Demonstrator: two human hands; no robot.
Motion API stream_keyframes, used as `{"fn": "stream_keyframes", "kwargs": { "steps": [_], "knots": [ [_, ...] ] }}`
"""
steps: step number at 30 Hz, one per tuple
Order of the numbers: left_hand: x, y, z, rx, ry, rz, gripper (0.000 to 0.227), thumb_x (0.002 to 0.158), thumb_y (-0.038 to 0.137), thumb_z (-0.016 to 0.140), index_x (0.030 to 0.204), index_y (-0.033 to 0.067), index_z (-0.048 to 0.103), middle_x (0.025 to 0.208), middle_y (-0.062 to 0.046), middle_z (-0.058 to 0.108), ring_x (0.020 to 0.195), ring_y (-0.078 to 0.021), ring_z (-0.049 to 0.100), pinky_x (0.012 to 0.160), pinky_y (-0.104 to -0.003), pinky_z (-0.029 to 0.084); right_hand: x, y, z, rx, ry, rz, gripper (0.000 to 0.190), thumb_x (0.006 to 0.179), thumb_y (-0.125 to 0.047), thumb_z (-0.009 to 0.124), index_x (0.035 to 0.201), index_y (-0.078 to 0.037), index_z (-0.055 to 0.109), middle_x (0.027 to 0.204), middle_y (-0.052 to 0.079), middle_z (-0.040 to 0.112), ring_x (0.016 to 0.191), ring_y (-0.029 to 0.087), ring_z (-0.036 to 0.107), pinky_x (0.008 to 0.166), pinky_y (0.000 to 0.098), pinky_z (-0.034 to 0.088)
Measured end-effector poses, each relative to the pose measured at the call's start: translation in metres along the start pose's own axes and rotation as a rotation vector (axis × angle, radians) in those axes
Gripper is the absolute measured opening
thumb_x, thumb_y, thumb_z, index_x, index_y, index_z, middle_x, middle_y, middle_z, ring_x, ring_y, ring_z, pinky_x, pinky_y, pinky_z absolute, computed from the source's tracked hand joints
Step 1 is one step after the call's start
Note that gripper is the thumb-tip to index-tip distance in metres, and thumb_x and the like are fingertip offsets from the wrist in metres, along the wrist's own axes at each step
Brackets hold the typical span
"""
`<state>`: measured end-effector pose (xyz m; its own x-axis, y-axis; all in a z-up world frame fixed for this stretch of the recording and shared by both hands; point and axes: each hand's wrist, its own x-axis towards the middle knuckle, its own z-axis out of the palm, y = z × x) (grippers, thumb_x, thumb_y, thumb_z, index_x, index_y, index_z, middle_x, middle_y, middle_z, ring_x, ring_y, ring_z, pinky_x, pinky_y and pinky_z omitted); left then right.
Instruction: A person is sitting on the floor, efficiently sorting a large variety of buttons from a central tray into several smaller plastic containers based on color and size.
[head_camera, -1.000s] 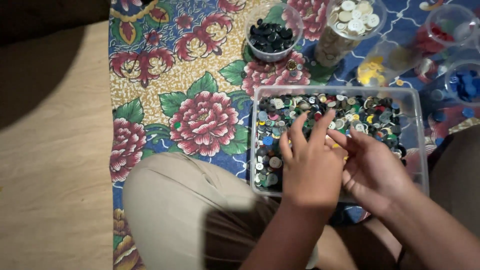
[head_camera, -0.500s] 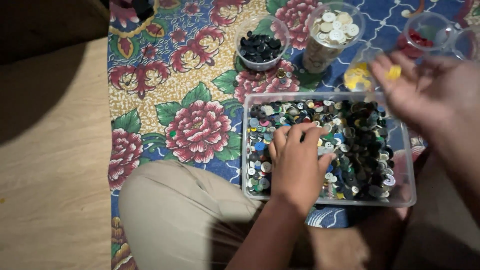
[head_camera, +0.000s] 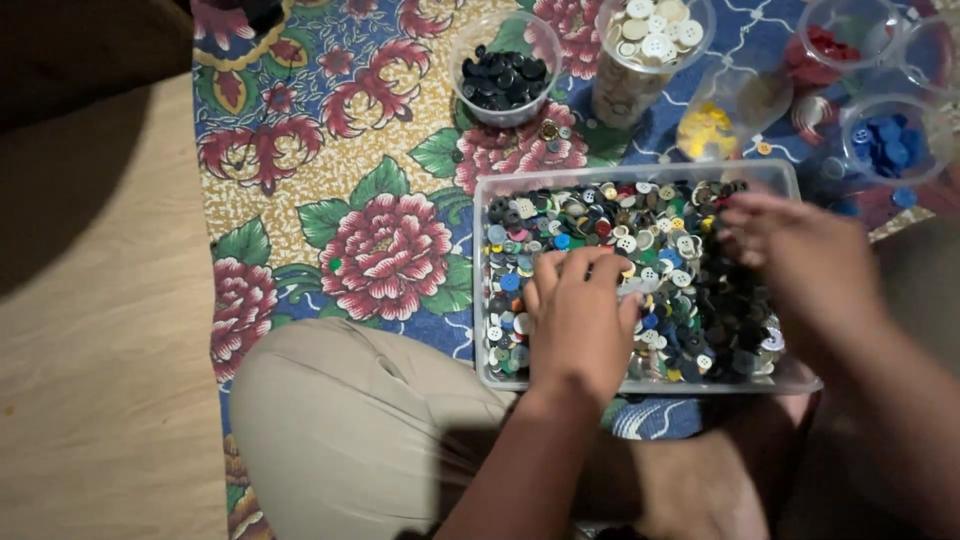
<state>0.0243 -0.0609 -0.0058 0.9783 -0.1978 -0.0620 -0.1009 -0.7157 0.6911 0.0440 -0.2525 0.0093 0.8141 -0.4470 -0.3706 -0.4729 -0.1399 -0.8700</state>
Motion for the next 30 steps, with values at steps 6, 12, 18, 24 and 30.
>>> {"fn": "stream_keyframes", "kwargs": {
  "steps": [6,12,18,24,30],
  "knots": [
    [0.003,-0.015,-0.002,0.332,-0.366,-0.043,0.035,0.100,0.028,0.057,0.134,0.0228,0.061,0.151,-0.006,0.048,0.136,-0.0363,0.038,0.104,-0.053,0.035,-0.032,0.049,0.043,-0.842,-0.229,-0.445,0.060,0.092,-0.008,0.054,0.152,-0.008,0.052,0.156,0.019,0.050,0.142,0.040,0.047,0.116,0.0526,0.039],
    [-0.008,-0.034,-0.009,0.286,-0.249,-0.174,0.043,0.098,0.021,0.051,0.140,0.0103,0.047,0.152,-0.014,0.039,0.139,-0.0403,0.031,0.112,-0.055,0.028,-0.046,0.051,0.053,-0.580,-0.403,-0.544,0.064,0.090,-0.007,0.054,0.152,-0.025,0.054,0.142,0.009,0.065,0.136,0.033,0.054,0.113,0.0481,0.043],
    [-0.022,-0.036,-0.003,0.188,0.042,-0.058,0.054,0.084,0.013,0.062,0.138,0.0068,0.055,0.144,-0.017,0.049,0.123,-0.0392,0.042,0.104,-0.054,0.031,0.032,0.041,-0.002,-0.884,0.087,-0.626,0.038,0.090,-0.007,0.071,0.128,-0.007,0.077,0.142,0.019,0.069,0.069,0.035,0.071,0.061,0.0434,0.057],
    [-0.029,-0.035,-0.011,0.176,0.061,-0.024,0.048,0.084,0.012,0.062,0.132,0.0070,0.060,0.142,-0.016,0.051,0.125,-0.0375,0.043,0.106,-0.052,0.032,0.057,0.045,0.001,-0.919,-0.039,-0.612,0.037,0.081,-0.012,0.083,0.117,-0.005,0.080,0.108,0.016,0.076,0.073,0.034,0.073,0.070,0.0426,0.057],
    [-0.029,-0.026,-0.017,0.152,0.019,-0.028,0.046,0.086,0.014,0.062,0.131,0.0069,0.060,0.140,-0.012,0.052,0.124,-0.0363,0.042,0.105,-0.052,0.033,0.042,0.026,-0.014,-0.843,-0.081,-0.358,0.030,0.094,-0.020,0.076,0.124,-0.018,0.080,0.096,0.012,0.080,0.061,0.027,0.070,0.062,0.0387,0.054]
  ]
}}
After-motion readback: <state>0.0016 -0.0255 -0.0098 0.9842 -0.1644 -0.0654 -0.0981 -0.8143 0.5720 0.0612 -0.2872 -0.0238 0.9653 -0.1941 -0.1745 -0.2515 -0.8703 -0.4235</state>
